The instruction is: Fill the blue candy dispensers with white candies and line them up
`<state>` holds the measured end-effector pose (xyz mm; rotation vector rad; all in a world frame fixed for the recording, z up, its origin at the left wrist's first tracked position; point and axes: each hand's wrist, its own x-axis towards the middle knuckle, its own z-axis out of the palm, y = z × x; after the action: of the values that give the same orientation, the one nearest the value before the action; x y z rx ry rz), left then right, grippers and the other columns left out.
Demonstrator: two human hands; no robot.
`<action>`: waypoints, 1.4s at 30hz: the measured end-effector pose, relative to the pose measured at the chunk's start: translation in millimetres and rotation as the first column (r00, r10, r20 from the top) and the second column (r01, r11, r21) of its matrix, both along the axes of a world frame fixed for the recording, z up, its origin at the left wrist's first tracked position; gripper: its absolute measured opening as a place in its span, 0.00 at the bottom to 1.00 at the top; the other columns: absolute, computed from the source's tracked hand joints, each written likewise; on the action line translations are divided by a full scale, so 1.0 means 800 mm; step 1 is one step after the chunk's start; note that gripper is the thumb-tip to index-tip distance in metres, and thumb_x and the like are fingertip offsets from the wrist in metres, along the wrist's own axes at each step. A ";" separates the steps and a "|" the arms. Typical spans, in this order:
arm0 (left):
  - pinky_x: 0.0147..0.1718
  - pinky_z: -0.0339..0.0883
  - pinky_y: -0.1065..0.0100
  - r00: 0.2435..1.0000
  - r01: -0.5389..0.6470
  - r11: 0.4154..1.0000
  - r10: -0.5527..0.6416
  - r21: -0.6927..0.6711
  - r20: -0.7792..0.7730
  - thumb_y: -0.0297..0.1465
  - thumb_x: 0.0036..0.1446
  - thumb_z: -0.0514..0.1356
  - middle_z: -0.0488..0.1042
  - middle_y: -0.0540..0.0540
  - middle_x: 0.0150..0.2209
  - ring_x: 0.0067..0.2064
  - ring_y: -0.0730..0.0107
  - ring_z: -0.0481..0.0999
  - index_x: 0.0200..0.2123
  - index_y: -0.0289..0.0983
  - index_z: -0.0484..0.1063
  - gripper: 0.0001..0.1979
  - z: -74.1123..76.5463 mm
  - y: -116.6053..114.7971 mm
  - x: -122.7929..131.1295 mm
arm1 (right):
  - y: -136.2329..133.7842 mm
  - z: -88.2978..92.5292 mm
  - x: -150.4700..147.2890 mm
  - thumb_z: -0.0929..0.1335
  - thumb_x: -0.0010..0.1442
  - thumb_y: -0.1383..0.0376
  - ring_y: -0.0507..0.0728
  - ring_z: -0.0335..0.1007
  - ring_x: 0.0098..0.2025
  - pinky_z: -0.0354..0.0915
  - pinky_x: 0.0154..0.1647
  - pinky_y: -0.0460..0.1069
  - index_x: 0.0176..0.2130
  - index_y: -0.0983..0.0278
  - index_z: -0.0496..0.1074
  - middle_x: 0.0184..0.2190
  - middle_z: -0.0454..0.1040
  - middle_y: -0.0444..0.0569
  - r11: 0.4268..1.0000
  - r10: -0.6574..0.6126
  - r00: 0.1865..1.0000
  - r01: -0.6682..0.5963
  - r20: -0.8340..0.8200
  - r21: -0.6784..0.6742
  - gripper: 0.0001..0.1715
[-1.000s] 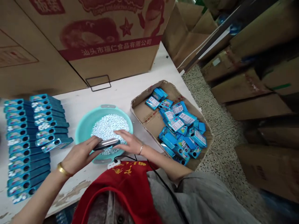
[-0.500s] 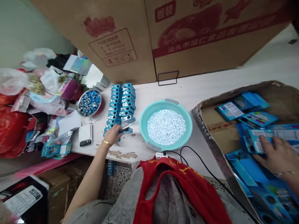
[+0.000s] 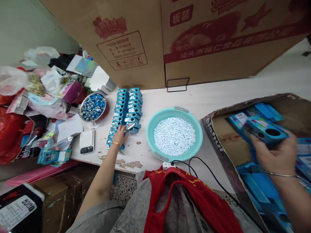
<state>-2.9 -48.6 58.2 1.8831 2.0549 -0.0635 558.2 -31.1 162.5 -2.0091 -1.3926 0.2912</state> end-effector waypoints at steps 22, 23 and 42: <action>0.17 0.55 0.76 0.349 -0.359 0.886 0.418 -0.292 0.839 0.36 0.45 0.63 0.63 0.59 0.22 0.18 0.80 0.61 0.37 0.39 0.59 0.18 0.084 0.041 0.240 | -0.034 -0.109 -0.137 0.72 0.48 0.45 0.61 0.79 0.36 0.76 0.35 0.56 0.39 0.63 0.75 0.35 0.81 0.51 0.824 -0.529 0.275 -0.062 -0.803 -0.564 0.28; 0.17 0.55 0.77 0.349 -0.378 0.881 0.420 -0.284 0.838 0.35 0.44 0.63 0.64 0.58 0.22 0.19 0.80 0.62 0.36 0.39 0.59 0.18 0.087 0.049 0.237 | -0.032 -0.107 -0.140 0.71 0.49 0.45 0.62 0.79 0.37 0.76 0.36 0.57 0.40 0.63 0.75 0.36 0.81 0.51 0.829 -0.521 0.249 -0.084 -0.817 -0.554 0.28; 0.48 0.63 0.58 0.973 0.217 0.976 -0.215 -0.021 0.078 0.23 0.62 0.44 0.69 0.36 0.48 0.50 0.55 0.68 0.56 0.34 0.63 0.20 -0.005 0.063 0.219 | -0.044 -0.094 -0.150 0.75 0.42 0.47 0.59 0.77 0.39 0.73 0.42 0.53 0.39 0.62 0.74 0.37 0.80 0.46 0.906 -0.382 0.362 -0.036 -0.850 -0.422 0.30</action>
<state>172.1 1.7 53.9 2.0514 1.7833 -0.0754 438.4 -66.5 87.4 -1.6882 -0.3488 1.4485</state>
